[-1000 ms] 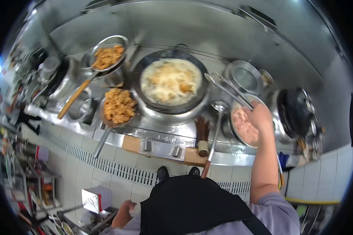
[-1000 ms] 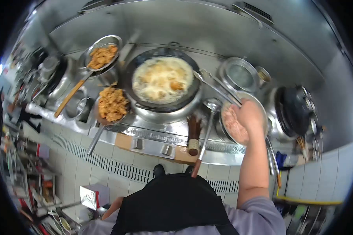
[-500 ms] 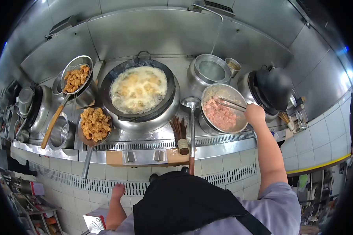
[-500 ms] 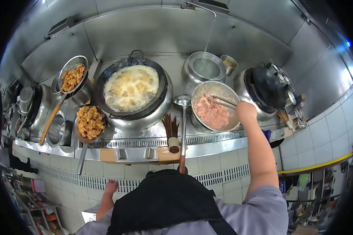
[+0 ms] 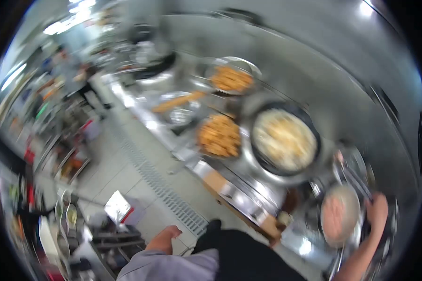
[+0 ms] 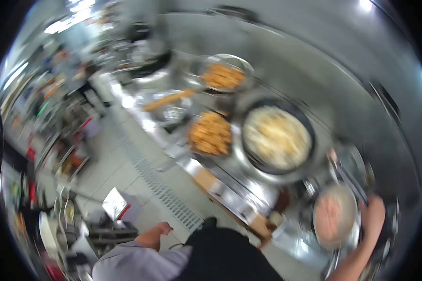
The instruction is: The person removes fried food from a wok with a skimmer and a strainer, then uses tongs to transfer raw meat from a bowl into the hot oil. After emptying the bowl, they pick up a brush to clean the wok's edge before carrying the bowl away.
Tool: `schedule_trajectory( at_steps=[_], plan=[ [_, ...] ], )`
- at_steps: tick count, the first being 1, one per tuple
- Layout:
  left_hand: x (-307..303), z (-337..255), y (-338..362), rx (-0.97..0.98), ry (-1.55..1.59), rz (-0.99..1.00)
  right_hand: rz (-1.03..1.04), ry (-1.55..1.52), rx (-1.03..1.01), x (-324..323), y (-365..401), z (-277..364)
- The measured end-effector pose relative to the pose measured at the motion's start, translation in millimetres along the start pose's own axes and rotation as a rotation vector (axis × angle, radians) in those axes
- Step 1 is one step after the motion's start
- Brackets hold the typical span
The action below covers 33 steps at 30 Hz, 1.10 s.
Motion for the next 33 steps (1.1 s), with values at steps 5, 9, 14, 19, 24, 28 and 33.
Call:
schedule_trajectory(
  at_steps=[5,9,14,19,24,28,33],
  plan=[
    [-2.2,16.8,36.3,-0.351,0.416,-0.098,0.328,-0.196,-0.202,64.5,-83.7,168.4],
    [23.8,39.7,-23.0,0.008,0.161,-0.286,0.377,-0.176,-0.252,98.7,-103.5,240.6],
    [15.5,22.6,29.0,-0.174,0.292,-0.269,0.272,-0.256,-0.098,88.8,-113.7,195.1],
    [35.2,20.1,41.1,-0.323,0.372,-0.001,0.061,-0.206,-0.059,42.0,-81.9,78.3],
    [-23.2,4.9,33.4,-0.259,0.127,-0.047,-0.124,-0.065,-0.034,26.9,4.7,-69.5],
    [-76.9,-35.9,16.0,-0.113,0.062,-0.143,0.184,0.116,0.015,95.8,32.4,-92.4],
    [-95.3,-71.4,-60.4,0.298,-0.239,-0.406,0.115,0.325,0.029,169.6,84.7,-103.5]
  ],
)
Point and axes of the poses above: each hand's wrist, its own y-axis away from the middle knuckle, its own x-axis out of the palm, z = x × y, the point moved 8 cm from there along -y, towards the middle knuckle, and after that the axes turned 4 degrees about -x, right-handed, at the moved point
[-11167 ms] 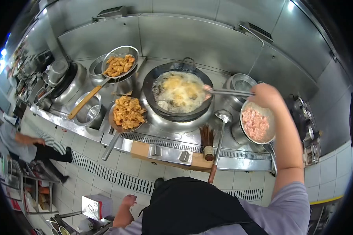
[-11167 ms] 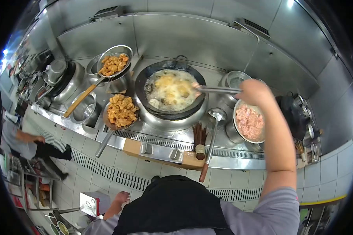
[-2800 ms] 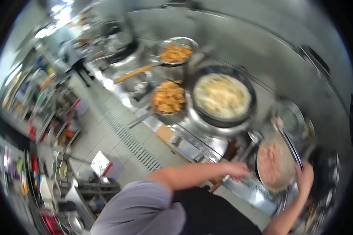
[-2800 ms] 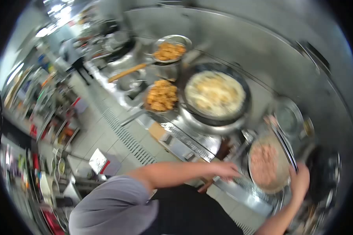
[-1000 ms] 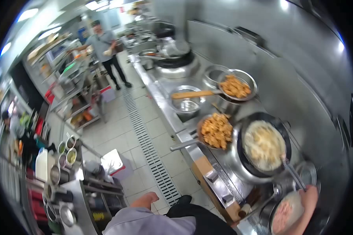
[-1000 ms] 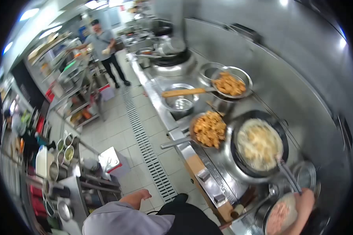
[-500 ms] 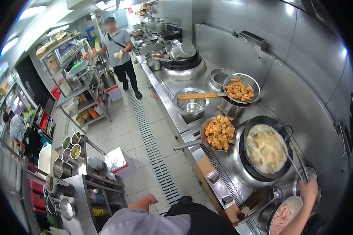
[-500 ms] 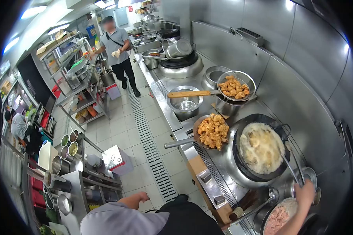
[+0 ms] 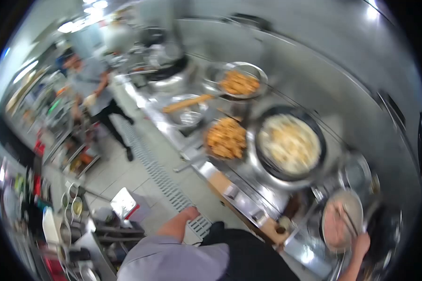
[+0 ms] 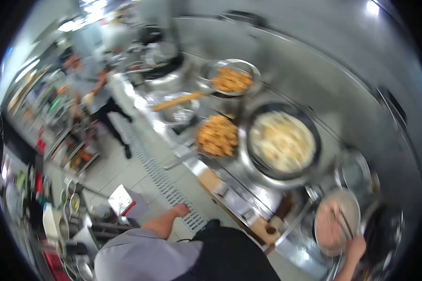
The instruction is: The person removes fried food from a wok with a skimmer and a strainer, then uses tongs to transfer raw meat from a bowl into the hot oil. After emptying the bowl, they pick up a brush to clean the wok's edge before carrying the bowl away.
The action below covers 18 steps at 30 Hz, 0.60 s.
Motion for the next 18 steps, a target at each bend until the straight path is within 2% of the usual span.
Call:
schedule_trajectory(
  at_steps=[1,3,4,5,7,9,11,12,14,15,16,18],
  plan=[
    [-15.2,-7.5,-5.3,-0.045,0.119,-0.007,0.107,-0.077,0.074,-5.1,2.0,-2.3],
    [-38.6,-47.9,1.0,0.167,-0.150,0.045,0.210,-0.155,0.175,-29.8,11.1,-8.1],
    [-42.9,-53.0,5.7,0.142,-0.115,0.056,0.192,-0.181,0.164,-61.0,13.5,-6.5],
    [-47.0,-54.6,5.0,0.106,-0.079,0.054,0.229,-0.163,0.168,-59.9,12.5,-17.4],
    [-40.9,-44.5,11.3,-0.056,0.178,0.048,0.290,-0.095,0.171,-87.0,16.0,-29.3],
    [3.7,-28.6,5.9,0.182,-0.281,0.196,0.256,-0.137,0.203,-123.3,22.1,-35.6],
    [3.8,-41.6,32.3,0.399,-0.369,0.216,0.246,-0.125,0.200,-145.3,22.0,-38.6],
    [7.8,-41.1,36.1,0.403,-0.365,0.212,0.235,-0.122,0.171,-157.7,19.8,-38.2],
    [28.4,1.8,42.4,-0.084,-0.007,0.425,0.182,-0.131,0.184,-186.8,17.9,-39.2],
    [29.1,2.4,48.2,-0.091,0.008,0.421,0.127,-0.149,0.193,-201.3,14.3,-39.3],
    [27.7,11.1,56.7,-0.182,0.104,0.379,0.054,-0.154,0.153,-211.5,10.8,-39.7],
    [28.9,19.9,69.3,-0.296,0.231,0.316,0.091,-0.165,0.165,-233.1,-3.6,-37.2]
  ],
)
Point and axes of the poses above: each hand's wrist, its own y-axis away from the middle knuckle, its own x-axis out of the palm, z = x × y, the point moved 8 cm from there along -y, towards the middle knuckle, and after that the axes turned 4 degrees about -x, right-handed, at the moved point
